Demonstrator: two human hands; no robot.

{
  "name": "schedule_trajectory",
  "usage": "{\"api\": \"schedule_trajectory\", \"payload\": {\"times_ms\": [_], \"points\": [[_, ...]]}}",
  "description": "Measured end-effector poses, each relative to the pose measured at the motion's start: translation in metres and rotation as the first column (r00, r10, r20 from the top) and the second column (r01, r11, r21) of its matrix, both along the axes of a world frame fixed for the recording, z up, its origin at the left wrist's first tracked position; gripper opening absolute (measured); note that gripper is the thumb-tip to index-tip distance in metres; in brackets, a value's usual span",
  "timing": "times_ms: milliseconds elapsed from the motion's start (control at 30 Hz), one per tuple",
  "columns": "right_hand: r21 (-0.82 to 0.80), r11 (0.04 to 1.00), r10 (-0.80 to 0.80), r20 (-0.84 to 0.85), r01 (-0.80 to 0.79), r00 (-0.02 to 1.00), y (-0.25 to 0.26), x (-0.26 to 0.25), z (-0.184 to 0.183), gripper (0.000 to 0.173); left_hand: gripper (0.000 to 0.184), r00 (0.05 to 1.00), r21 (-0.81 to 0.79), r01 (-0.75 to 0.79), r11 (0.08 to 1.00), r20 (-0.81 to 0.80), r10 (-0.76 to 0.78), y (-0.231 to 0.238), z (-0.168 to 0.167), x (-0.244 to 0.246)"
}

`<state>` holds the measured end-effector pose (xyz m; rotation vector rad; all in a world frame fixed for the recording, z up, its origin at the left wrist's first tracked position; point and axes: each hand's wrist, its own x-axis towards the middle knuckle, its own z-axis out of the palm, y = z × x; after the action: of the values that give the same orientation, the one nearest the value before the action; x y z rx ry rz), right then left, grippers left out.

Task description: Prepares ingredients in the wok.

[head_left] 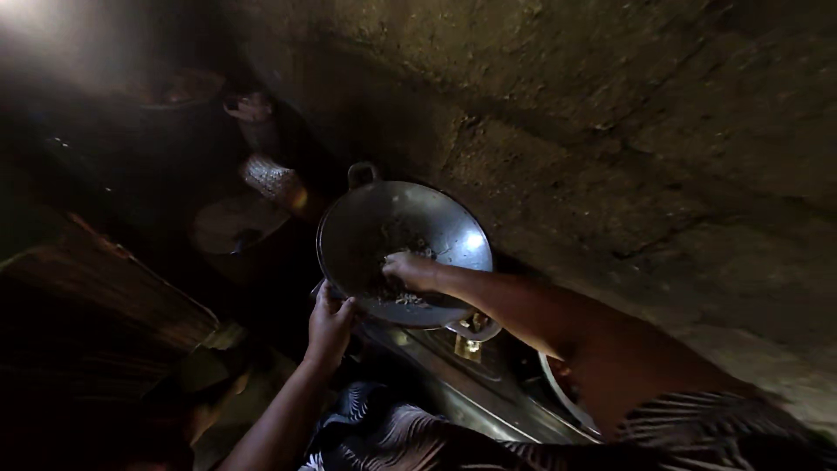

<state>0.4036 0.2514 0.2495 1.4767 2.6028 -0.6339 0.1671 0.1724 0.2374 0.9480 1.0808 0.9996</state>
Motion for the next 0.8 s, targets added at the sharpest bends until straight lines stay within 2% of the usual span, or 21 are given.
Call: {"api": "schedule_trajectory", "payload": {"times_ms": [100,167,233,300,400,467,600,667,733,800], "points": [[0.047,0.970,-0.238,0.002,0.238,0.971,0.022,0.015,0.016,0.031,0.064,1.000,0.010,-0.002,1.000,-0.010,0.002,0.001,0.001,0.000],[-0.034,0.944,-0.322,0.131,0.328,0.938,0.025,0.019,0.026,0.044,0.063,1.000,0.002,-0.002,1.000,-0.020,0.002,0.001,0.002,0.000],[-0.153,0.942,-0.265,0.204,0.298,0.942,0.011,0.018,0.020,0.052,0.064,1.000,0.011,-0.003,1.000,-0.005,0.003,0.001,0.002,0.001],[-0.203,0.945,-0.210,0.228,0.257,0.951,-0.004,0.002,0.018,0.057,0.064,1.000,0.018,-0.006,1.000,0.007,0.006,0.002,0.001,0.002],[-0.109,0.963,-0.239,0.086,0.248,0.967,0.002,-0.005,0.012,0.038,0.063,1.000,0.019,-0.002,1.000,0.009,0.002,0.001,0.000,0.001],[-0.037,0.947,-0.318,0.021,0.319,0.948,0.022,-0.003,0.019,0.032,0.063,1.000,0.023,-0.004,1.000,-0.007,0.004,0.001,0.003,0.001],[0.031,0.865,-0.500,-0.046,0.502,0.865,0.069,0.006,0.022,0.048,0.063,1.000,0.030,-0.006,1.000,-0.015,0.007,0.002,0.003,0.000],[-0.021,0.841,-0.540,-0.078,0.540,0.838,0.080,0.000,0.016,0.048,0.063,1.000,0.022,-0.002,1.000,-0.021,0.003,0.002,0.004,0.001],[-0.101,0.856,-0.516,-0.145,0.506,0.844,0.075,-0.017,0.004,0.048,0.062,1.000,0.018,0.000,1.000,-0.018,0.000,0.003,0.004,0.001],[-0.125,0.922,-0.383,-0.156,0.366,0.910,0.050,-0.037,-0.002,0.055,0.062,1.000,0.014,-0.002,1.000,-0.018,0.002,0.003,0.003,0.001]]}}
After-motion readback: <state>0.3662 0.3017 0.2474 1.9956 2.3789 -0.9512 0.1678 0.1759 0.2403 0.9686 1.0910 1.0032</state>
